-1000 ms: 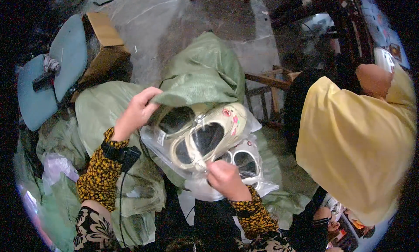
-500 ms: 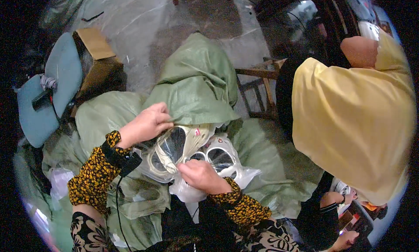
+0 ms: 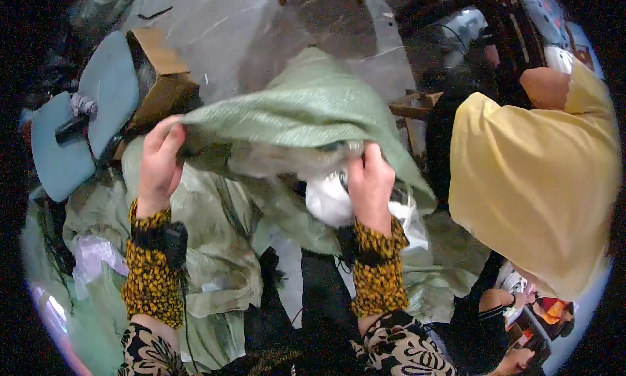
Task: Applying decorative charms to foam clogs and then sorting/packaging pairs into large storage bags.
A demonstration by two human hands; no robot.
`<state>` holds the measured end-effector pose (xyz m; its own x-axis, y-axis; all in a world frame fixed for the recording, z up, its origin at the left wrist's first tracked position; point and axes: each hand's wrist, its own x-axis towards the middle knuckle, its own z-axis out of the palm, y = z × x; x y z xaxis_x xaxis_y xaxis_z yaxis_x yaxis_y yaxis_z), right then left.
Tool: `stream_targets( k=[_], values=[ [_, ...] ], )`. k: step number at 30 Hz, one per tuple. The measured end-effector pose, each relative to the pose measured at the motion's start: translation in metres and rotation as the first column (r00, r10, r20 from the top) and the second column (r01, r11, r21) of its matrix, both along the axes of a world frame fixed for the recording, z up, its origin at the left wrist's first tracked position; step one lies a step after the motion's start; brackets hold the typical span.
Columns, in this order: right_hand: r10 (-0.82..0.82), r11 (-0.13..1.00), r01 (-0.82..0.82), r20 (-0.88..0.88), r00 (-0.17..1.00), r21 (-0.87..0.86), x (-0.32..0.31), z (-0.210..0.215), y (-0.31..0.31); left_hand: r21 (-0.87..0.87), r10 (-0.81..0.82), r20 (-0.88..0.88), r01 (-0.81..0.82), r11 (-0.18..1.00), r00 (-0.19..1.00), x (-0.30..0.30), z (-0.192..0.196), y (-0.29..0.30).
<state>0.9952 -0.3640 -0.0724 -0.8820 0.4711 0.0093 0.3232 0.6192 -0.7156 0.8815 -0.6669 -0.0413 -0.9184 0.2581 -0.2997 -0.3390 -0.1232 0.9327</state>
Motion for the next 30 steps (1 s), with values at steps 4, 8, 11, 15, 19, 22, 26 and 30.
stream_targets(
  k=[4, 8, 11, 15, 19, 22, 26, 30],
  values=[
    [0.080, 0.982, -0.082, 0.020, 0.997, 0.167, -0.020, -0.105, -0.006, 0.045, 0.141, -0.164, -0.135, 0.990, 0.976, -0.024, -0.024, 0.021],
    [0.372, 0.784, -0.407, 0.170, 0.912, 0.468, -0.026, -0.196, -0.020, 0.097, 0.216, -0.076, -0.208, 0.973, 0.973, -0.039, -0.033, -0.006],
    [0.383, 0.673, -0.414, 0.190, 0.904, 0.613, -0.029, -0.214, -0.032, 0.066, 0.269, -0.036, -0.266, 0.962, 0.963, -0.027, -0.042, -0.015],
    [0.324, 0.819, -0.319, 0.075, 0.943, 0.478, -0.047, -0.200, -0.022, 0.037, 0.201, -0.069, -0.199, 0.979, 0.977, -0.022, -0.036, -0.005],
    [0.116, 0.969, -0.118, 0.021, 0.993, 0.216, -0.044, -0.190, -0.045, -0.150, 0.089, -0.099, -0.103, 0.983, 0.991, -0.021, -0.034, 0.009],
    [0.295, 0.944, -0.307, 0.108, 0.949, 0.119, -0.030, -0.206, -0.076, -0.383, -0.016, -0.109, -0.027, 0.923, 0.994, 0.002, -0.040, -0.004],
    [0.351, 0.936, -0.312, 0.362, 0.864, -0.162, -0.021, -0.259, -0.028, -0.618, -0.163, -0.524, -0.242, 0.748, 0.836, 0.056, -0.053, 0.004],
    [0.391, 0.908, -0.301, 0.332, 0.859, -0.290, -0.003, -0.295, 0.004, -0.690, -0.025, -0.433, -0.314, 0.652, 0.901, 0.134, -0.072, -0.037]
  ],
)
